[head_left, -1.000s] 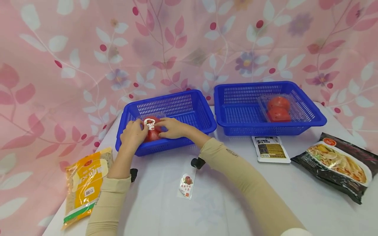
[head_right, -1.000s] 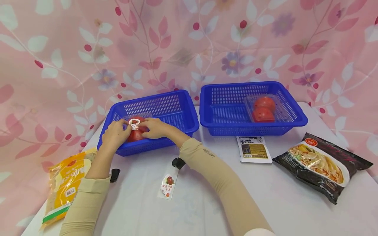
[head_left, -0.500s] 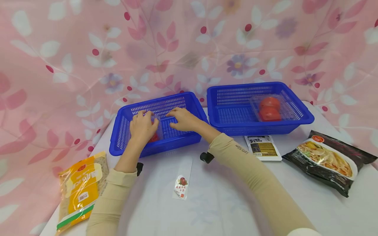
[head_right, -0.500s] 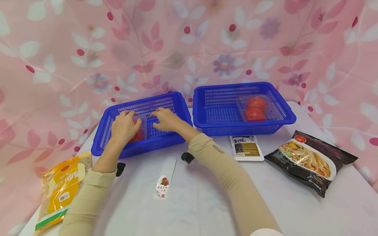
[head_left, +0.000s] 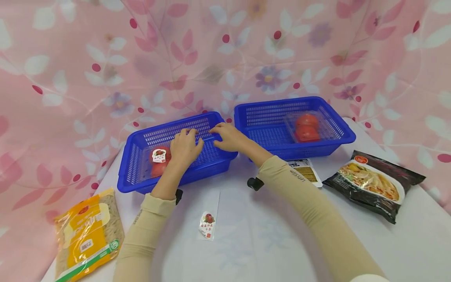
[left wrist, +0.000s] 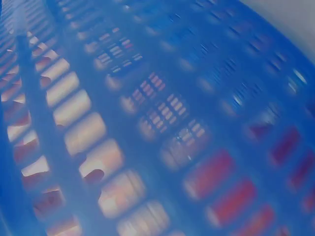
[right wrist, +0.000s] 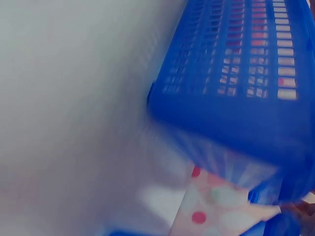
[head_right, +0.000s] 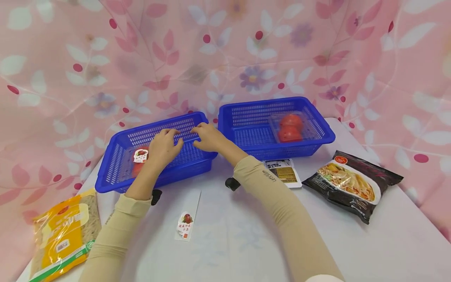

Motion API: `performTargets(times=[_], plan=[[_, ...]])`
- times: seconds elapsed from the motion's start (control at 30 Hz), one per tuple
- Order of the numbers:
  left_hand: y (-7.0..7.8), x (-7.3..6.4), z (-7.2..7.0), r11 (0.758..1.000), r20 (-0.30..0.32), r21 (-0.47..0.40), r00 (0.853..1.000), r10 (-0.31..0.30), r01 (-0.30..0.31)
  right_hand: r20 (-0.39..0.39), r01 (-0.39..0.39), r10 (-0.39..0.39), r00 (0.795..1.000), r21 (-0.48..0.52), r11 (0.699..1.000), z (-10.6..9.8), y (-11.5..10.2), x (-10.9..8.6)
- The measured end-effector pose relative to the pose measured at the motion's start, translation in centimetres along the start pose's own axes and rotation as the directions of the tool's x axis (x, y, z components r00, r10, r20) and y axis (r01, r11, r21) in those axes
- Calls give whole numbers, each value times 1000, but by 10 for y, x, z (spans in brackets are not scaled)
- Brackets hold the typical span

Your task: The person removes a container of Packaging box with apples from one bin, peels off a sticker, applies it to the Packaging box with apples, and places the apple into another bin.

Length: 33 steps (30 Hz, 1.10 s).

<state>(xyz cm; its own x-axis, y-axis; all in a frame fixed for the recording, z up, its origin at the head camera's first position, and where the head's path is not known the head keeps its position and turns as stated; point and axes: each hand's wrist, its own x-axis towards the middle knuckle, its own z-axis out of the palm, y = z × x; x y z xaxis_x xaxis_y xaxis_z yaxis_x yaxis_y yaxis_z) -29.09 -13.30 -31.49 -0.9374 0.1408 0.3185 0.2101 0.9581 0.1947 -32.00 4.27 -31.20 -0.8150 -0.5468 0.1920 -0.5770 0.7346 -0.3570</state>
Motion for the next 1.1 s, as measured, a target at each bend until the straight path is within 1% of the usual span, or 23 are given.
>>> performTargets(times=[0.17,0.33,0.43,0.57,0.67,0.73,0.87,1.0,1.1], plan=[[18,7,11,999,-4,-14,1000,31,-31,-11,-48,48,999,0,999,-9,19,-15],[38,13,19,998,24,-39,998,56,-56,-33,-104,104,994,3,995,-18,37,-29],[52,19,22,997,34,-30,997,75,-74,-57,-114,114,992,3,994,-22,50,-36],[76,29,26,993,38,-13,992,119,-118,-90,-126,126,988,6,992,-26,67,-46],[94,35,30,987,29,-14,987,158,-157,-110,-154,154,982,7,988,-31,79,-55],[106,38,32,985,29,-19,984,173,-173,-117,-180,179,977,4,984,-35,86,-61],[128,45,37,980,53,-8,979,199,-199,-119,-226,222,968,-22,974,-47,100,-74],[145,52,43,976,77,-29,973,218,-216,-132,-255,246,960,-54,965,-60,115,-86],[156,56,48,975,97,-64,971,219,-213,-142,-293,281,949,-70,954,-68,126,-95]])
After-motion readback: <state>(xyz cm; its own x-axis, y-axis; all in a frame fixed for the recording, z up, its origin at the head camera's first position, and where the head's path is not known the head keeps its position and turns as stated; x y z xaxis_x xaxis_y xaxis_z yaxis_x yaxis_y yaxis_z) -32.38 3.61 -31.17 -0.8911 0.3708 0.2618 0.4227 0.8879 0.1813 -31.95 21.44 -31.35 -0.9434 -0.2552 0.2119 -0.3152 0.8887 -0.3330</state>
